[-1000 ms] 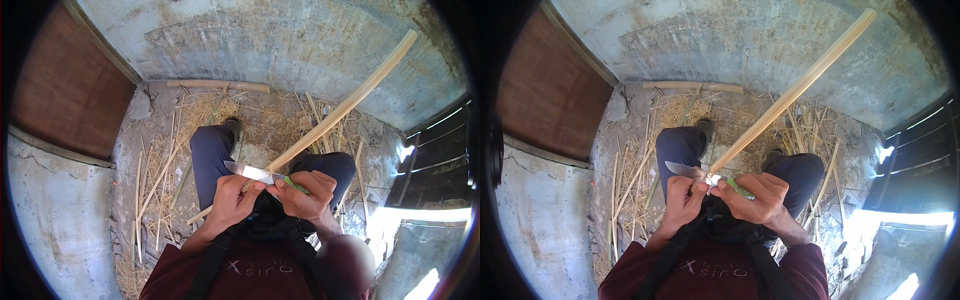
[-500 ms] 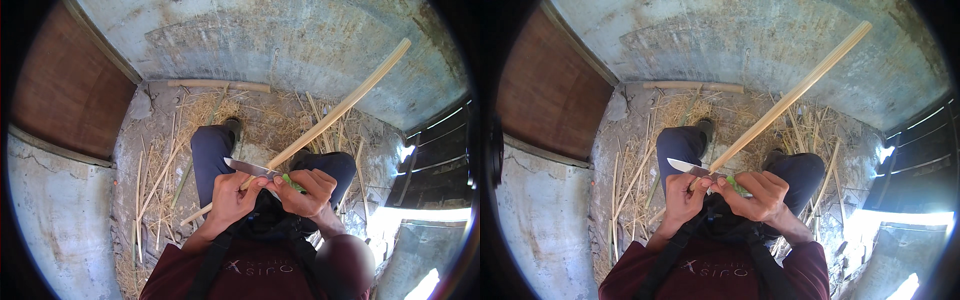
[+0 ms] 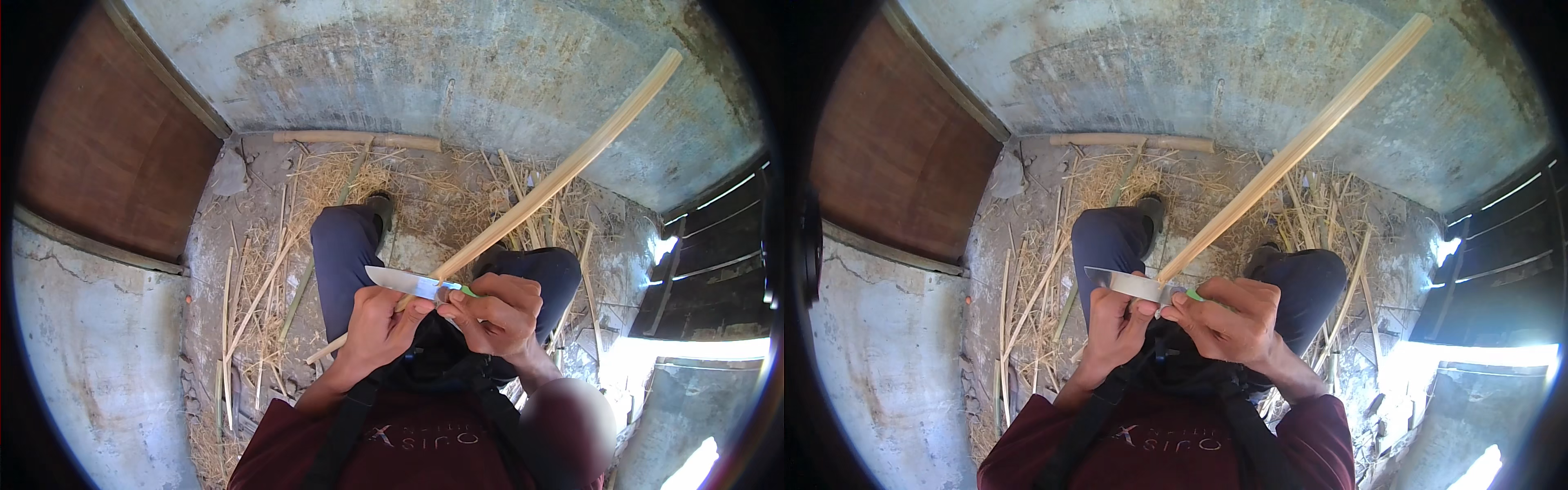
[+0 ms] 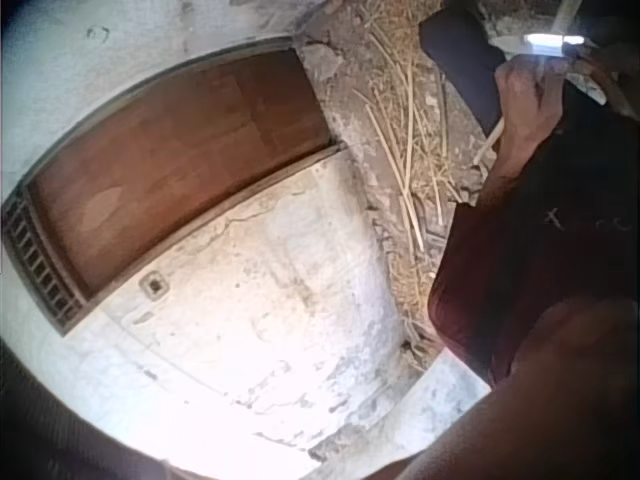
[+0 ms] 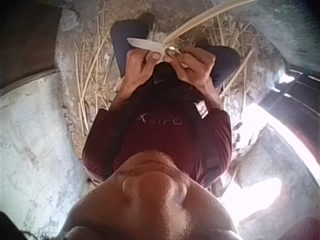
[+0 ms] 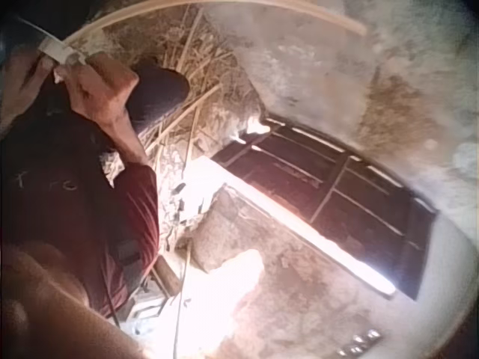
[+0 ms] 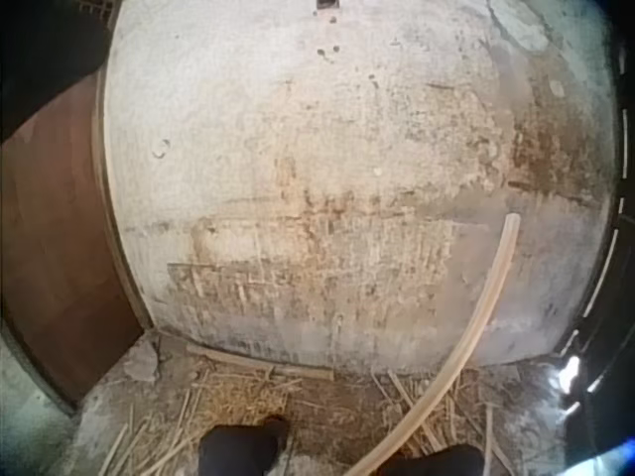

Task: The person peels shavings from a long wooden dowel using a knife, working along the length of the wood while sitting on the floor.

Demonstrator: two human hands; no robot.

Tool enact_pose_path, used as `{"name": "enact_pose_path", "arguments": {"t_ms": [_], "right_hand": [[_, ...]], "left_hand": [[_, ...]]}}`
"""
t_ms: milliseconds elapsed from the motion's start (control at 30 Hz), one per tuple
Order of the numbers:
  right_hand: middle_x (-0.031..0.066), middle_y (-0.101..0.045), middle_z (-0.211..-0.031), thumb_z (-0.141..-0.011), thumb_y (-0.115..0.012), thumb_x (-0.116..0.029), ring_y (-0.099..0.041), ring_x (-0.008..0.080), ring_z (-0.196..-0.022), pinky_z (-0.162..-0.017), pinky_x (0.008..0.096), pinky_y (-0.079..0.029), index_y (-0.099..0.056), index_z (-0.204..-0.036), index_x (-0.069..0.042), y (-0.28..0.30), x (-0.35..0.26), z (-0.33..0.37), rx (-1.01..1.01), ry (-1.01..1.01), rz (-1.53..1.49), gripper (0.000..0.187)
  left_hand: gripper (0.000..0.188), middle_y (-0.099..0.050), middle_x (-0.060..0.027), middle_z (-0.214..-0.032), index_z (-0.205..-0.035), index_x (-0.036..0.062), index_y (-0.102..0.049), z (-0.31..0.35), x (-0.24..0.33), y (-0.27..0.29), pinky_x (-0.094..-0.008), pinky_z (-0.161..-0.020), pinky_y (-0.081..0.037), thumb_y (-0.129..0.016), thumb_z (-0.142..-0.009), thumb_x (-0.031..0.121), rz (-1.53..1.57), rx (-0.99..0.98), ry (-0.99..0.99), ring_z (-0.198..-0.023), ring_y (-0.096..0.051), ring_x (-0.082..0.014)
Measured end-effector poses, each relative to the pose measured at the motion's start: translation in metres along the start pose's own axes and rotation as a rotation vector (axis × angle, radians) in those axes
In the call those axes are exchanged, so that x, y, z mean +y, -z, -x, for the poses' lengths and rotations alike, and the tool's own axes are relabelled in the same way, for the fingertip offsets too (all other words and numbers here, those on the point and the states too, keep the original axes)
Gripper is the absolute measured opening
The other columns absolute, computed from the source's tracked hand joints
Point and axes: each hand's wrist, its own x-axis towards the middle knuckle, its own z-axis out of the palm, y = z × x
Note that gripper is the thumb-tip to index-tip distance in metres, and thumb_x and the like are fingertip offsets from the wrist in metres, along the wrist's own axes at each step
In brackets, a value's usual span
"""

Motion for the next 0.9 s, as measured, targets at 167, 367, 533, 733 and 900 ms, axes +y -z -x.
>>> {"name": "enact_pose_path", "arguments": {"t_ms": [167,367,533,733,900], "right_hand": [[-0.0005,-0.062,-0.070,-0.079,-0.099,-0.023,-0.054,0.0154,-0.048,-0.043,0.0304,-0.039,-0.078,-0.090,-0.012,0.004,-0.002,-0.005,-0.012,0.059,0.070,0.025],[-0.0020,-0.062,-0.071,-0.077,-0.099,-0.023,-0.056,0.0138,-0.050,-0.043,0.0292,-0.039,-0.079,-0.101,-0.015,0.007,-0.001,-0.006,-0.027,0.129,0.180,0.032],[-0.0024,-0.062,-0.072,-0.076,-0.099,-0.024,-0.055,0.0134,-0.050,-0.043,0.0289,-0.039,-0.079,-0.101,-0.016,0.008,0.000,-0.008,-0.041,0.133,0.189,0.033],[-0.0025,-0.061,-0.072,-0.075,-0.099,-0.024,-0.054,0.0136,-0.049,-0.043,0.0291,-0.038,-0.079,-0.096,-0.016,0.009,0.005,-0.005,-0.061,0.088,0.114,0.030],[-0.0027,-0.060,-0.072,-0.076,-0.099,-0.024,-0.055,0.0136,-0.051,-0.044,0.0289,-0.038,-0.079,-0.099,-0.016,0.009,0.005,-0.003,-0.065,0.111,0.163,0.032]], "left_hand": [[0.021,-0.064,-0.0130,-0.063,-0.092,-0.0030,-0.076,-0.003,0.008,0.000,-0.0343,-0.052,-0.043,-0.075,-0.103,0.015,-0.053,-0.017,0.046,-0.050,-0.062,-0.0246],[0.022,-0.062,-0.0105,-0.063,-0.099,0.0003,-0.077,0.002,-0.004,-0.002,-0.0366,-0.049,-0.042,-0.075,-0.105,0.021,-0.022,-0.027,0.025,-0.047,-0.057,-0.0239],[0.025,-0.059,-0.0115,-0.062,-0.099,-0.0013,-0.075,0.000,-0.003,-0.002,-0.0373,-0.050,-0.042,-0.075,-0.105,0.023,-0.025,-0.036,0.006,-0.048,-0.056,-0.0253],[0.025,-0.060,-0.0120,-0.062,-0.099,-0.0016,-0.075,0.003,-0.005,-0.004,-0.0377,-0.051,-0.043,-0.076,-0.104,0.023,0.001,-0.025,0.023,-0.049,-0.058,-0.0263],[0.024,-0.060,-0.0116,-0.060,-0.096,-0.0014,-0.077,0.003,-0.007,-0.005,-0.0370,-0.049,-0.042,-0.078,-0.102,0.022,-0.033,-0.004,-0.010,-0.047,-0.056,-0.0248]]}}
